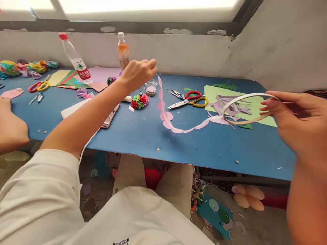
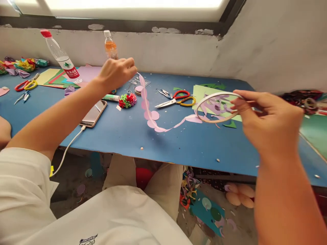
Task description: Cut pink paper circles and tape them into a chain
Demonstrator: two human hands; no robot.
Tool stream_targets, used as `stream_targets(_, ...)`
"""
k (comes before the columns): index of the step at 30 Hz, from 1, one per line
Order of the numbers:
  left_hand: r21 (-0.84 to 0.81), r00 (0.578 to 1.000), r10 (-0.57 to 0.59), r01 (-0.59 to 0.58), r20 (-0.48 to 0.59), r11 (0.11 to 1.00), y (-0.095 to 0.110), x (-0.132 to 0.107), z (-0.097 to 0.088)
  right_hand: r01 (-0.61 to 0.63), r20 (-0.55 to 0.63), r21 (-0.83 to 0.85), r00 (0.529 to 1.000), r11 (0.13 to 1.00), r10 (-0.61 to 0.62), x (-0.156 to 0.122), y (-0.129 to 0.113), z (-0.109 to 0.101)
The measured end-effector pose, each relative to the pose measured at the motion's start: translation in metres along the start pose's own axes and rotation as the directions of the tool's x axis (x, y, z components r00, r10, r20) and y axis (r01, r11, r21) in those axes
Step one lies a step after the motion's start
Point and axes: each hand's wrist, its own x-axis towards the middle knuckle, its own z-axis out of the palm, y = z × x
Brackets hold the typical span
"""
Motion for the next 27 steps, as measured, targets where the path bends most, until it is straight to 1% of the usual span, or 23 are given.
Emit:
stream_targets(2,0.056,1.0,-0.011,0.01,0.015,0.998,-0.019,0.021,-0.006,-0.102,-0.025,0.076,0.994,0.992,0.104,-0.002,-0.009,0.01)
stream_targets(3,0.075,0.999,-0.043,0.042,0.02,0.996,-0.028,0.028,-0.007,-0.146,-0.023,0.116,0.988,0.982,0.15,-0.004,-0.011,0.017)
stream_targets(5,0.088,0.992,-0.119,0.115,0.032,0.989,-0.046,0.037,-0.003,-0.208,0.028,0.187,0.978,0.96,0.206,-0.012,-0.012,0.033)
stream_targets(6,0.078,0.985,-0.168,0.164,0.035,0.983,-0.054,0.037,0.001,-0.233,0.073,0.22,0.972,0.947,0.222,-0.017,-0.012,0.043)
stream_targets(8,0.035,0.959,-0.279,0.278,0.054,0.96,-0.065,0.032,0.014,-0.307,0.201,0.299,0.946,0.903,0.255,-0.03,-0.013,0.062)
stream_targets(10,-0.007,0.932,-0.355,0.356,0.069,0.934,-0.068,0.021,0.029,-0.36,0.3,0.33,0.916,0.872,0.265,-0.045,-0.013,0.078)
stream_targets(11,-0.022,0.926,-0.371,0.373,0.068,0.927,-0.065,0.013,0.036,-0.373,0.331,0.33,0.906,0.867,0.264,-0.051,-0.013,0.085)
stream_targets(13,-0.048,0.936,-0.348,0.35,0.046,0.936,-0.048,-0.007,0.047,-0.383,0.364,0.323,0.894,0.865,0.26,-0.059,-0.012,0.094)
stream_targets(14,-0.065,0.95,-0.311,0.312,0.034,0.948,-0.034,-0.018,0.051,-0.385,0.369,0.324,0.892,0.864,0.26,-0.061,-0.012,0.096)
stream_targets(15,-0.085,0.968,-0.248,0.249,0.02,0.965,-0.017,-0.031,0.054,-0.385,0.365,0.327,0.894,0.863,0.261,-0.061,-0.011,0.097)
stream_targets(16,-0.11,0.987,-0.158,0.16,0.02,0.981,0.004,-0.045,0.058,-0.383,0.352,0.332,0.898,0.862,0.264,-0.059,-0.01,0.098)
stream_targets(17,-0.145,0.999,-0.035,0.04,0.04,0.989,0.027,-0.059,0.062,-0.381,0.338,0.34,0.903,0.86,0.266,-0.056,-0.01,0.098)
stream_targets(18,-0.183,0.994,0.084,-0.071,0.065,0.98,0.051,-0.072,0.066,-0.378,0.325,0.35,0.907,0.857,0.267,-0.053,-0.011,0.097)
stream_targets(19,-0.221,0.978,0.188,-0.165,0.088,0.961,0.074,-0.084,0.072,-0.372,0.314,0.362,0.912,0.854,0.264,-0.049,-0.012,0.097)
stream_targets(20,-0.26,0.951,0.292,-0.259,0.098,0.93,0.096,-0.094,0.078,-0.364,0.306,0.377,0.917,0.852,0.256,-0.046,-0.014,0.097)
stream_targets(21,-0.295,0.911,0.405,-0.367,0.076,0.882,0.114,-0.101,0.084,-0.353,0.297,0.394,0.923,0.848,0.246,-0.043,-0.016,0.098)
stream_targets(22,-0.308,0.894,0.446,-0.411,0.049,0.858,0.129,-0.104,0.09,-0.342,0.291,0.415,0.928,0.843,0.233,-0.041,-0.019,0.098)
stream_targets(23,-0.309,0.903,0.428,-0.394,0.047,0.866,0.14,-0.104,0.095,-0.333,0.289,0.437,0.932,0.836,0.22,-0.04,-0.023,0.098)
stream_targets(24,-0.309,0.92,0.387,-0.351,0.061,0.884,0.148,-0.102,0.099,-0.327,0.29,0.459,0.934,0.826,0.209,-0.039,-0.026,0.099)
stream_targets(26,-0.3,0.958,0.251,-0.202,0.136,0.932,0.154,-0.091,0.104,-0.324,0.298,0.489,0.935,0.81,0.194,-0.039,-0.032,0.1)
stream_targets(27,-0.29,0.965,0.184,-0.125,0.185,0.949,0.154,-0.084,0.105,-0.322,0.3,0.498,0.935,0.805,0.188,-0.039,-0.035,0.101)
